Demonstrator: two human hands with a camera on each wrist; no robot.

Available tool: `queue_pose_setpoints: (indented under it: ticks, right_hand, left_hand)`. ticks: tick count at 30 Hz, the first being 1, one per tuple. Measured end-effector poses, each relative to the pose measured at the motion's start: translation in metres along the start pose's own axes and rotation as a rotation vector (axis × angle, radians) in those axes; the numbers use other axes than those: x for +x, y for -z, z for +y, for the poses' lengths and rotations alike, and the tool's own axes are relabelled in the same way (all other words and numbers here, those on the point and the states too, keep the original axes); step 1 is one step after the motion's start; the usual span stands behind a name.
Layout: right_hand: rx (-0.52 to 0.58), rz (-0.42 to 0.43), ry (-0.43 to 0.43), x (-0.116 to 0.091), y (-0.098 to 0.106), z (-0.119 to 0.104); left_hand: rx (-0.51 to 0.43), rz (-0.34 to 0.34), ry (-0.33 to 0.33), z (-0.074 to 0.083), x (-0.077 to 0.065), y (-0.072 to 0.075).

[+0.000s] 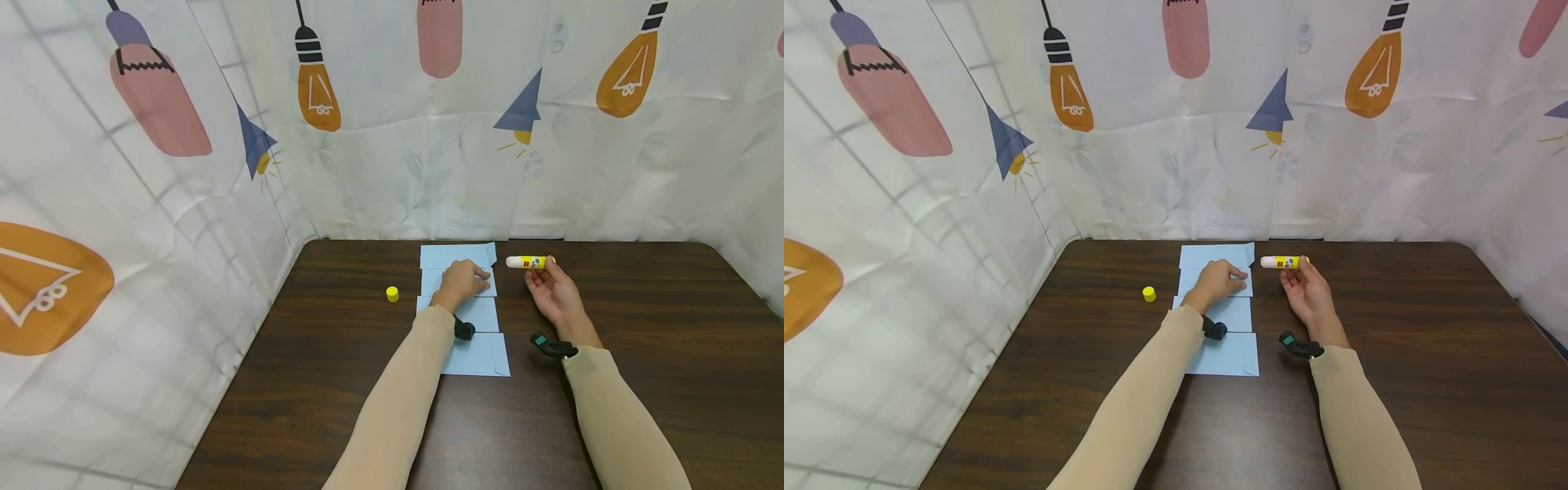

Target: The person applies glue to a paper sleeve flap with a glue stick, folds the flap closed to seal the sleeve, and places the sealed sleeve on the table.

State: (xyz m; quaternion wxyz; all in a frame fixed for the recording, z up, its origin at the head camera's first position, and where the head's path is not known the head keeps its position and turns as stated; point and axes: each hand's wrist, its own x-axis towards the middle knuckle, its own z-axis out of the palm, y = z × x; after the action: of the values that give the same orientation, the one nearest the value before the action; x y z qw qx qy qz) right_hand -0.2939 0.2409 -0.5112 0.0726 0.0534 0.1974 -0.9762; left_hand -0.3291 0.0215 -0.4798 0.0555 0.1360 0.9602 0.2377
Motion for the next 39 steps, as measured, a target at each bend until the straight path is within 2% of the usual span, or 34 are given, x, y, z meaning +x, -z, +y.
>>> queue_pose_setpoints:
  ticks: [10, 19, 25, 32, 39]
  right_hand:
    - [-0.027, -0.006, 0.010, 0.001, 0.000, 0.001]
    - [-0.052, -0.010, 0.026, 0.001, 0.001, 0.002]
    - [-0.076, -0.009, 0.026, 0.002, 0.000, 0.002]
    - [-0.087, -0.009, 0.024, 0.003, 0.001, 0.003]
    - [-0.080, -0.067, 0.043, 0.000, 0.003, 0.002]
  left_hand:
    - [-0.001, -0.015, 0.020, 0.002, 0.000, 0.003]
    - [-0.028, 0.031, 0.106, 0.006, 0.006, 0.002]
    - [-0.041, 0.041, 0.111, 0.004, 0.011, -0.001]
    - [-0.067, -0.005, 0.116, 0.003, 0.008, 0.003]
    - [-0.055, -0.070, 0.073, 0.003, 0.002, 0.008]
